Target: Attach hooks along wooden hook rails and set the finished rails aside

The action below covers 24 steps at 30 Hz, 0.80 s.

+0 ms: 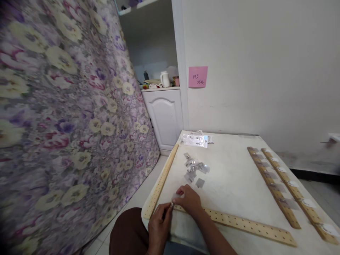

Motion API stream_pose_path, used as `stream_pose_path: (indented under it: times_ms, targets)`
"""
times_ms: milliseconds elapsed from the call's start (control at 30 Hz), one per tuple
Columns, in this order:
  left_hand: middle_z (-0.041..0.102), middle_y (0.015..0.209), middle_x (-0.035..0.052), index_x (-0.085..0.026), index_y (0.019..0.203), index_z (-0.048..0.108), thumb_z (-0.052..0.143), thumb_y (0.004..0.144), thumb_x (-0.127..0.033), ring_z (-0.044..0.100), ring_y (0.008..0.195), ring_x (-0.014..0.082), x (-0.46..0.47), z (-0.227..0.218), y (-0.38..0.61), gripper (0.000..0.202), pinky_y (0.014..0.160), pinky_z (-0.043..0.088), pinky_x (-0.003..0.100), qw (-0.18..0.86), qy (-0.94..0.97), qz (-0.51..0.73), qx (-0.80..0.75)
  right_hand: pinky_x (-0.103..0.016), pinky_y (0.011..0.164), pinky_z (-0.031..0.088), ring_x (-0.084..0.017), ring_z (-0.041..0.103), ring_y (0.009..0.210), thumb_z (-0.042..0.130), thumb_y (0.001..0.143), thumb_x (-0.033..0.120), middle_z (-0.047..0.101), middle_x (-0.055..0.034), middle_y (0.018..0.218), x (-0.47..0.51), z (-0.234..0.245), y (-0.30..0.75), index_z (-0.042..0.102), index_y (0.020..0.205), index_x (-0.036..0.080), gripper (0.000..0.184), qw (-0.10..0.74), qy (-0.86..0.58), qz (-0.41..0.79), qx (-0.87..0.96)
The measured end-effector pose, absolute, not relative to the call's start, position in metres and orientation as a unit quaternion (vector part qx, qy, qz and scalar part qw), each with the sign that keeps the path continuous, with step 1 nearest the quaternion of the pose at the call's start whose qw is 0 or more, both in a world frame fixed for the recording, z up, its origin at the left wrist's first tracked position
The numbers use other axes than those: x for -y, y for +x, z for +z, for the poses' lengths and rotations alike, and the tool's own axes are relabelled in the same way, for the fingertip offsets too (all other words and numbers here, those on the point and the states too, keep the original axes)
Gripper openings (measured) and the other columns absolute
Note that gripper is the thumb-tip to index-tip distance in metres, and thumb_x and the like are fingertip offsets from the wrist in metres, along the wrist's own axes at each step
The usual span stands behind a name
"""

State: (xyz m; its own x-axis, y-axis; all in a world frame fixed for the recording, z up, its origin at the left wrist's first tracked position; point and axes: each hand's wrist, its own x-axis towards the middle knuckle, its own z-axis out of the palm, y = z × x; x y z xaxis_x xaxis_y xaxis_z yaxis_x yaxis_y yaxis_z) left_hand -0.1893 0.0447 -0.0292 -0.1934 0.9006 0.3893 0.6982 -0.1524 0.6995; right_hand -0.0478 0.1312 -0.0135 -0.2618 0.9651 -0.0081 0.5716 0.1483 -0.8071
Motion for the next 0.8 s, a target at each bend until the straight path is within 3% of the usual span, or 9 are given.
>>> stream_pose_path:
  times_ms: [200,467,600,800]
  targets:
    - [0.069,0.085,0.0042,-0.022,0.09,0.065,0.046,0.089,-0.039,0.065,0.079,0.018,-0.043,-0.029,-0.19,0.025,0.07,0.051,0.028,0.107,0.622,0.429,-0.647,-0.025,0.07,0.041,-0.016,0.06,0.079,0.069,0.065,0.038,0.066,-0.0005,0.088,-0.132,-0.016,-0.044,0.067,0.086,0.022,0.027,0.282,-0.528,0.377,0.707]
    - [0.07,0.093,0.0064,-0.021,0.098,0.065,0.047,0.088,-0.04,0.066,0.085,0.0196,-0.044,-0.036,-0.192,0.027,0.075,0.053,0.03,0.102,0.614,0.439,-0.648,-0.027,0.07,0.045,-0.016,0.06,0.074,0.054,0.075,0.025,0.066,-0.0029,0.081,-0.126,-0.019,-0.04,0.064,0.083,0.019,0.015,0.368,-0.521,0.347,0.688]
    - [0.072,0.093,0.0062,-0.02,0.103,0.063,0.049,0.086,-0.043,0.068,0.081,0.0201,-0.044,-0.042,-0.195,0.032,0.072,0.054,0.031,0.083,0.59,0.441,-0.671,-0.028,0.065,0.045,-0.017,0.058,0.066,0.049,0.077,0.027,0.065,-0.003,0.077,-0.126,-0.022,-0.025,0.063,0.083,0.02,0.016,0.407,-0.535,0.327,0.664]
    - [0.071,0.096,0.0058,-0.021,0.102,0.061,0.047,0.087,-0.041,0.067,0.087,0.0203,-0.041,-0.042,-0.195,0.029,0.074,0.053,0.03,0.087,0.595,0.447,-0.663,-0.031,0.071,0.046,-0.02,0.058,0.073,0.047,0.076,0.027,0.063,-0.0047,0.08,-0.139,-0.026,0.01,0.06,0.089,0.019,0.02,0.434,-0.604,0.263,0.614]
